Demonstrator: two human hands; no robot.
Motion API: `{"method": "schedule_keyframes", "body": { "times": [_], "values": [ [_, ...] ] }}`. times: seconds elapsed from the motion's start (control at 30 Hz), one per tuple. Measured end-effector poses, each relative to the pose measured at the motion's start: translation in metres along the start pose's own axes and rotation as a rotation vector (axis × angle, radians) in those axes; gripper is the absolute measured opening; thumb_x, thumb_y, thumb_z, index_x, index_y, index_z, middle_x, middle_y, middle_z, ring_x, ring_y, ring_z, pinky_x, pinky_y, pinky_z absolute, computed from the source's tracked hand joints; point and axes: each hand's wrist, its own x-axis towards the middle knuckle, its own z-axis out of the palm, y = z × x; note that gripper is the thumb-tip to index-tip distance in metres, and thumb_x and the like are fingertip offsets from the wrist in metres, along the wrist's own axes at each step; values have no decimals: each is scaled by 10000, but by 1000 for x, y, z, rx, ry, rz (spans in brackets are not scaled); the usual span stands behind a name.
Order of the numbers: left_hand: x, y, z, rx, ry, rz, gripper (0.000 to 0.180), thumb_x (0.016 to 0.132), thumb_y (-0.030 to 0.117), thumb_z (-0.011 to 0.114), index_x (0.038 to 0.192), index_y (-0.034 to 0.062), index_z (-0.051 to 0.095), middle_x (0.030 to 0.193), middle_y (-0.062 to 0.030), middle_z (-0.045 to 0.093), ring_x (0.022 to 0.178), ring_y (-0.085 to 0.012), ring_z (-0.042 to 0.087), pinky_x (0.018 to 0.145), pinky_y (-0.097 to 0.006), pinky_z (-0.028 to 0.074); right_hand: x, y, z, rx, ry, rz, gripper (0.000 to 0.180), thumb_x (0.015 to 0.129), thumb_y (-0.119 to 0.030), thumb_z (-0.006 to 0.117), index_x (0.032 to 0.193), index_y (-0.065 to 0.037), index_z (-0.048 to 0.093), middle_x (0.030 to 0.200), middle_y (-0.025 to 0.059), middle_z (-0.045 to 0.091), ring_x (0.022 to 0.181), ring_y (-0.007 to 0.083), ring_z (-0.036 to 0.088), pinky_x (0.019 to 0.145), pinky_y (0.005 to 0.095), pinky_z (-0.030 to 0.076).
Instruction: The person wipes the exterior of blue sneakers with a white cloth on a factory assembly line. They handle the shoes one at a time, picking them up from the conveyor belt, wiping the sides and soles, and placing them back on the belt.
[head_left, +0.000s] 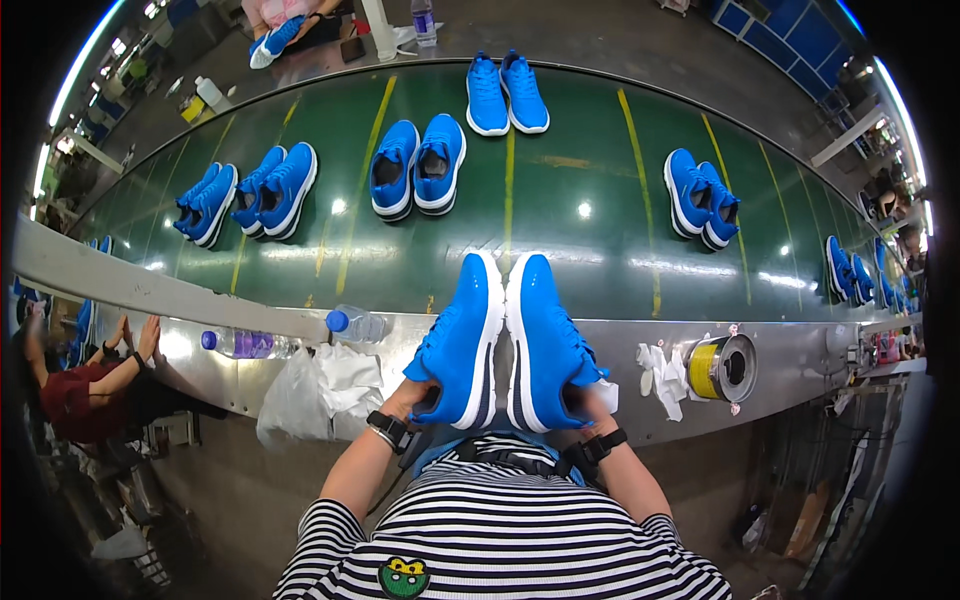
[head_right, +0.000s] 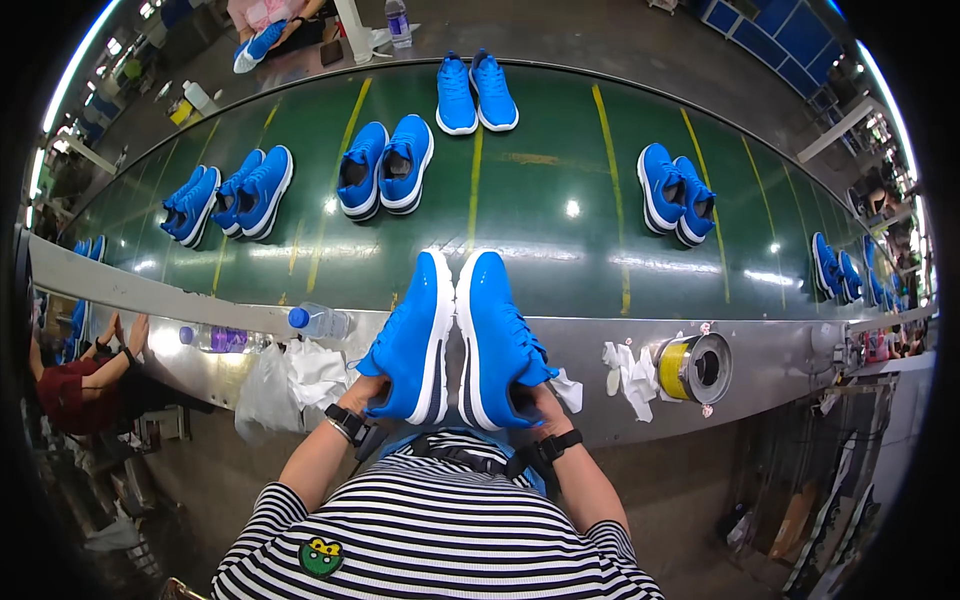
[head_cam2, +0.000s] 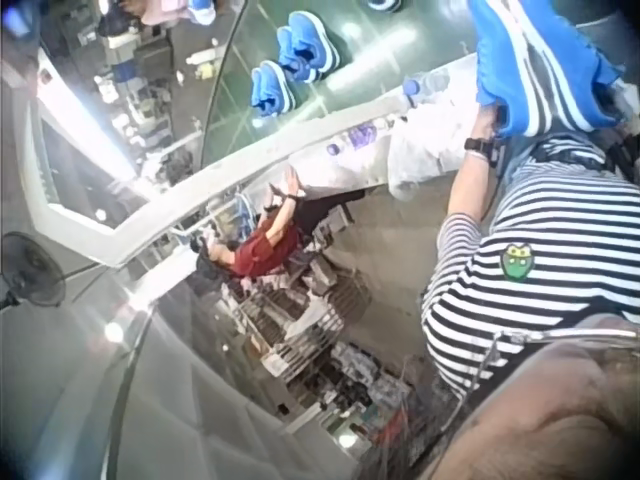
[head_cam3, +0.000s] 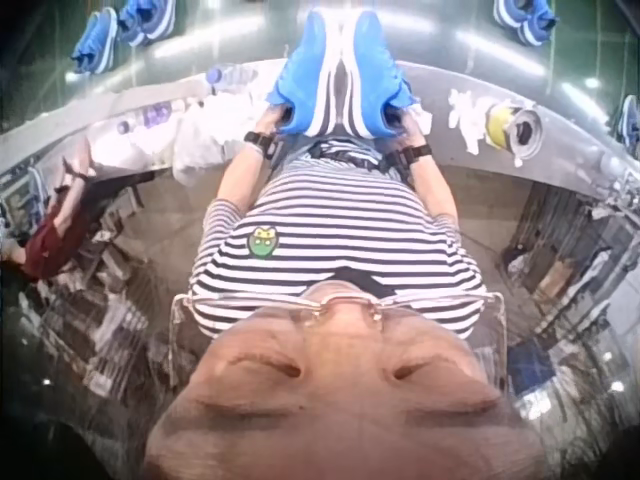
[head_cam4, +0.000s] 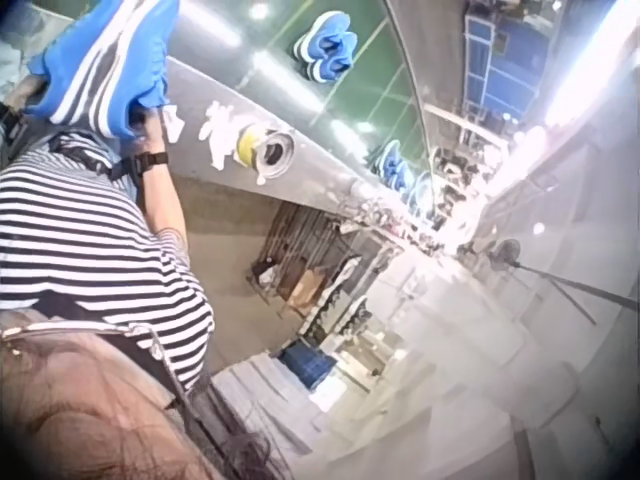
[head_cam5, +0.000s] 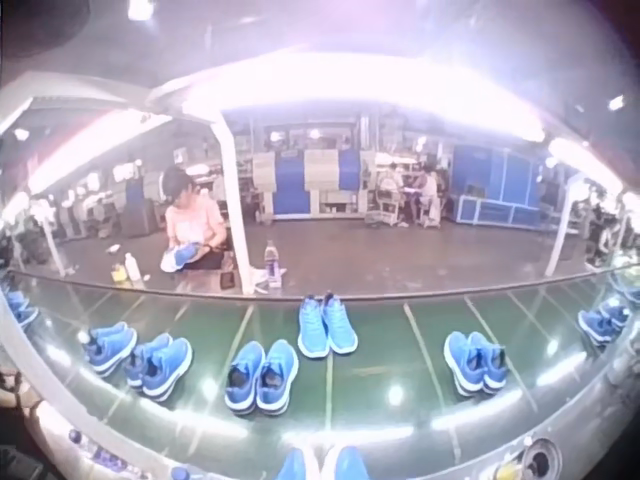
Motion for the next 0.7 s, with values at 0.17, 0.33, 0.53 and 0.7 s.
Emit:
{"method": "schedule_keyframes", "body": {
  "times": [0.17,0.33,0.53,0.7],
  "values": [
    [5,2,36,189,140,37,446,833,75,592,1262,31,477,1115,-110,615,1009,-206,589,881,-330,464,17,6,5,-386,120,-235,459,841,-183,634,1250,-21,505,1162,130,609,1025,185,592,898,358,456],
    [14,15,83,692,183,227,650,738,-64,516,1357,24,336,1197,-163,557,1105,-255,550,938,-330,425,45,1,7,-1063,291,-416,485,749,-38,558,1233,-26,539,1032,91,648,921,162,580,868,304,440],
    [116,54,138,398,-14,224,663,739,-71,466,1381,37,339,1246,-113,521,1123,-203,514,970,-305,384,49,-115,-4,-910,411,-513,406,795,-128,580,1183,-14,555,1056,174,637,998,272,587,869,347,451],
    [239,80,202,461,5,141,738,841,124,584,1460,71,186,1279,-148,500,1132,-237,510,961,-326,397,104,-226,-54,-990,350,-631,549,824,-232,601,1298,-7,439,1222,220,553,1139,297,540,937,350,417]
  ]
}}
